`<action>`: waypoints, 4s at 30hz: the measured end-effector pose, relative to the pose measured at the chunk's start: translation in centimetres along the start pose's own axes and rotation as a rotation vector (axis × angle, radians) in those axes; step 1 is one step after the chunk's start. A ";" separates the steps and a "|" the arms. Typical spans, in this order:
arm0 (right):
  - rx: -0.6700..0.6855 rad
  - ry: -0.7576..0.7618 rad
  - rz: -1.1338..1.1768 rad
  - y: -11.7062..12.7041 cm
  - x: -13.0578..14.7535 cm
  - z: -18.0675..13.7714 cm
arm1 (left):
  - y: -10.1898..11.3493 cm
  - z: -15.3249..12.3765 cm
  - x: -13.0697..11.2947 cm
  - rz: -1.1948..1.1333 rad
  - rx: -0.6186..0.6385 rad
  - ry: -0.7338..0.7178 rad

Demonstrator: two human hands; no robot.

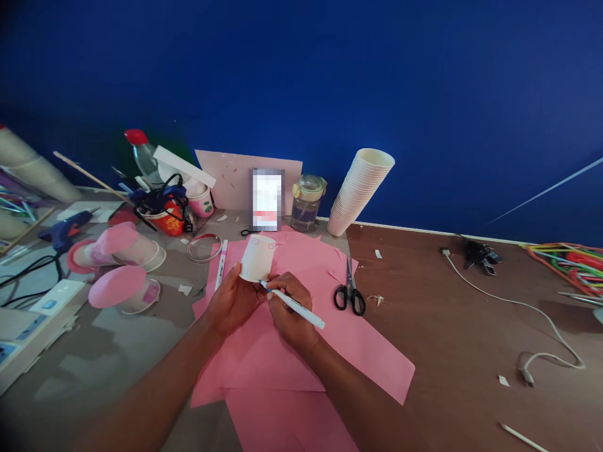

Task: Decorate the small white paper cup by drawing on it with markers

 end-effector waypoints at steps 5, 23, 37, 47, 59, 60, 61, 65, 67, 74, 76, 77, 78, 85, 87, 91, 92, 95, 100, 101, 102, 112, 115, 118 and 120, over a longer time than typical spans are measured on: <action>-0.103 -0.007 -0.019 0.3 -0.3 0.0 | 0.0 0.0 0.0 -0.016 -0.019 -0.005; -0.241 -0.105 0.079 0.7 -1.2 0.0 | -0.7 -0.3 -0.1 0.008 -0.014 0.029; -0.058 0.336 -0.288 -0.4 -0.4 -1.0 | -0.2 -0.2 -0.1 -0.066 0.073 0.029; -0.154 0.004 0.215 1.6 -2.9 1.1 | -0.4 -0.9 0.5 0.010 0.057 0.299; -0.196 -0.162 0.221 2.2 -3.5 1.1 | -0.5 -0.9 1.4 0.193 0.154 0.234; -0.201 -0.167 0.210 2.2 -3.4 1.1 | -0.6 -1.0 1.4 0.200 0.161 0.211; -0.204 -0.167 0.203 2.2 -3.4 1.1 | -0.7 -1.0 1.3 0.203 0.168 0.202; -0.215 -0.162 0.176 2.1 -3.4 1.1 | -0.8 -1.1 1.3 0.197 0.164 0.220; -0.203 -0.165 0.159 2.1 -3.5 1.2 | -0.7 -1.1 1.3 0.180 0.158 0.225; -0.263 0.164 -0.039 2.2 -2.5 1.1 | -0.5 -0.9 0.8 0.120 0.042 0.169; -0.271 0.289 -0.095 2.0 -1.8 0.7 | -0.5 -0.8 0.6 0.098 -0.003 0.130; -0.244 0.324 -0.101 1.7 -1.4 0.5 | -0.5 -0.7 0.5 0.086 -0.010 0.103; -0.197 0.346 -0.095 1.4 -1.0 0.2 | -0.5 -0.6 0.5 0.074 -0.006 0.068; 0.030 0.310 -0.118 -0.1 0.6 -0.5 | -0.2 -0.3 0.3 0.085 0.003 -0.056; 0.063 0.274 -0.086 -0.2 0.7 -0.4 | -0.3 -0.3 0.2 0.085 0.001 -0.087; 0.044 0.237 -0.043 -0.2 0.4 -0.3 | -0.5 -0.3 0.0 0.065 -0.009 -0.106; 0.022 0.220 -0.047 -0.1 0.3 -0.3 | -0.5 -0.3 0.0 0.067 -0.009 -0.107; -0.018 0.176 -0.082 -0.1 -0.1 -0.4 | -0.6 -0.4 0.1 0.088 -0.006 -0.119; -0.026 0.165 -0.076 -0.2 -0.2 -0.4 | -0.7 -0.4 0.2 0.114 -0.004 -0.121; -0.029 0.170 -0.071 -0.2 -0.2 -0.4 | -0.7 -0.4 0.2 0.112 0.001 -0.125; -0.029 0.176 -0.067 -0.2 -0.2 -0.4 | -0.7 -0.4 0.2 0.112 0.007 -0.127; -0.034 0.174 -0.075 -0.2 -0.4 -0.4 | -0.6 -0.5 0.2 0.114 -0.019 -0.140; -0.033 0.188 -0.082 -0.3 -0.3 -0.3 | -0.6 -0.4 0.2 0.111 -0.015 -0.150; -0.036 0.188 -0.083 -0.2 -0.3 -0.3 | -0.5 -0.4 0.1 0.103 -0.016 -0.156; -0.055 0.149 -0.077 -0.1 -0.4 -0.4 | -0.5 -0.4 0.1 0.096 -0.030 -0.147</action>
Point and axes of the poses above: each hand's wrist, its own z-axis towards the middle knuckle, its own y-axis out of the back of the hand, x = y × z, the point moved 2 cm from there along z, towards the middle knuckle, and after that the axes turned 3 degrees about z, right-handed, at the moved point
